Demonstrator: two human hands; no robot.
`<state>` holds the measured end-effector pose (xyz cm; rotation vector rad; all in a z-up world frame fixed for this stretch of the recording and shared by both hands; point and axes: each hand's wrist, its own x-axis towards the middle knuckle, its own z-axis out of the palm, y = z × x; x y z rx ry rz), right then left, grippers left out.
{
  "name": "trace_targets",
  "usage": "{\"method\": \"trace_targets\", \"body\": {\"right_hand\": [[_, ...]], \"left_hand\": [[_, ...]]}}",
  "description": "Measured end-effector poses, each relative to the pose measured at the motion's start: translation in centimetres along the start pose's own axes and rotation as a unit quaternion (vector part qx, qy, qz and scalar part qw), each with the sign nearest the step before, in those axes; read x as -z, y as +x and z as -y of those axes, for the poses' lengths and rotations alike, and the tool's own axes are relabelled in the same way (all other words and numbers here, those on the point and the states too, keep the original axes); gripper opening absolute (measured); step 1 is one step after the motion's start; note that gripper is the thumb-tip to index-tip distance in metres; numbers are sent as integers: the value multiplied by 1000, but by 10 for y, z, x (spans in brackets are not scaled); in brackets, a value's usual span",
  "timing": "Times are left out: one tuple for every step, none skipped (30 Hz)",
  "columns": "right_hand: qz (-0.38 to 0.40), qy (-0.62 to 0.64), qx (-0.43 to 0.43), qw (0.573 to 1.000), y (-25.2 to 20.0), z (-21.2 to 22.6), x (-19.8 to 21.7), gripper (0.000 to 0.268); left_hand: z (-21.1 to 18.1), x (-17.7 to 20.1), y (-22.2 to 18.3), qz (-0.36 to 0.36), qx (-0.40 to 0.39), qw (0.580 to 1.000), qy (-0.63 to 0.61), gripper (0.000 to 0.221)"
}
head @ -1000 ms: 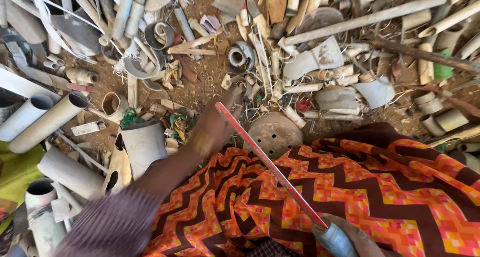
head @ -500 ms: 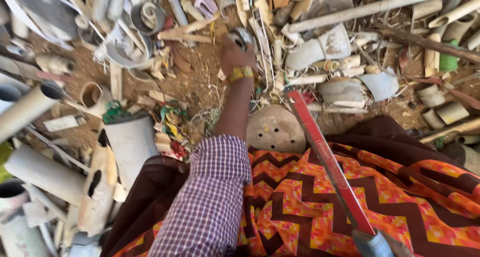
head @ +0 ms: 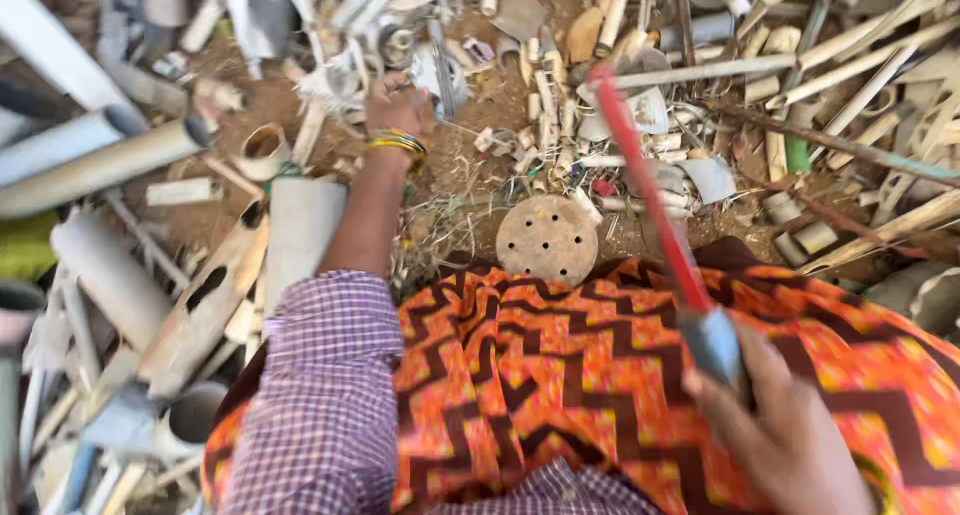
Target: The person sits on the ground among a pile of scrap and uses a hacksaw to cut a small PVC pipe piece and deburr the inside of a PVC pipe connector.
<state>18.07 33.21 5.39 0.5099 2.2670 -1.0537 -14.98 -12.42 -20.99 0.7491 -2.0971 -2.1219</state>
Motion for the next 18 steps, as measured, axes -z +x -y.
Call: {"method": "trace_targets", "body": {"right_hand": [[-9, 19, 14, 1000, -3, 5, 4, 57], [-18, 45, 38, 998, -6, 11, 7, 53], [-29, 74, 68, 995, -4, 20, 8, 48], [-39, 103, 98, 989, -2, 30, 10, 44], [-45, 93, 104, 989, -5, 37, 10, 36], [-52, 82, 109, 989, -4, 46, 10, 30], [-57, 68, 112, 990, -7, 53, 11, 25], [-67, 60, 130, 987, -12, 58, 11, 23], [-78, 51, 151, 984, -13, 65, 13, 22], [-90, 43, 172, 980, -13, 72, 15, 21], [-94, 50, 199, 974, -13, 79, 17, 21], [-98, 56, 227, 967, -14, 84, 20, 21], [-101, 63, 252, 960, -15, 89, 21, 20], [-110, 87, 308, 941, -13, 94, 21, 21], [-116, 110, 360, 919, -12, 97, 19, 23], [-121, 133, 411, 894, -9, 102, 14, 24], [-121, 170, 428, 879, 0, 108, 3, 28], [-120, 208, 444, 863, 11, 114, -11, 33]], "left_hand": [[-27, 8, -19, -7, -8, 999, 32, 36], [-52, 17, -40, -16, -16, 998, 64, 34], [-82, 24, -54, -24, -30, 995, 95, 31], [-105, 31, -73, -7, -14, 997, 75, 30], [-118, 39, -97, 12, 8, 998, 57, 29], [-128, 45, -117, 31, 29, 998, 39, 29], [-131, 49, -139, 49, 32, 998, 13, 28], [-132, 53, -158, 67, 34, 997, -13, 28], [-133, 55, -173, 85, 33, 995, -39, 28], [-133, 56, -188, 84, 9, 995, -60, 27], [-133, 57, -200, 83, -14, 993, -79, 27], [-132, 57, -210, 83, -37, 991, -98, 26], [-130, 56, -220, 61, -84, 991, -85, 24], [-129, 54, -227, 39, -131, 988, -71, 22], [-125, 52, -234, 16, -173, 983, -58, 19], [-122, 50, -238, -9, -172, 985, -31, 19], [-119, 46, -241, -33, -170, 985, -4, 18], [-116, 44, -242, -56, -166, 984, 22, 17]]}}
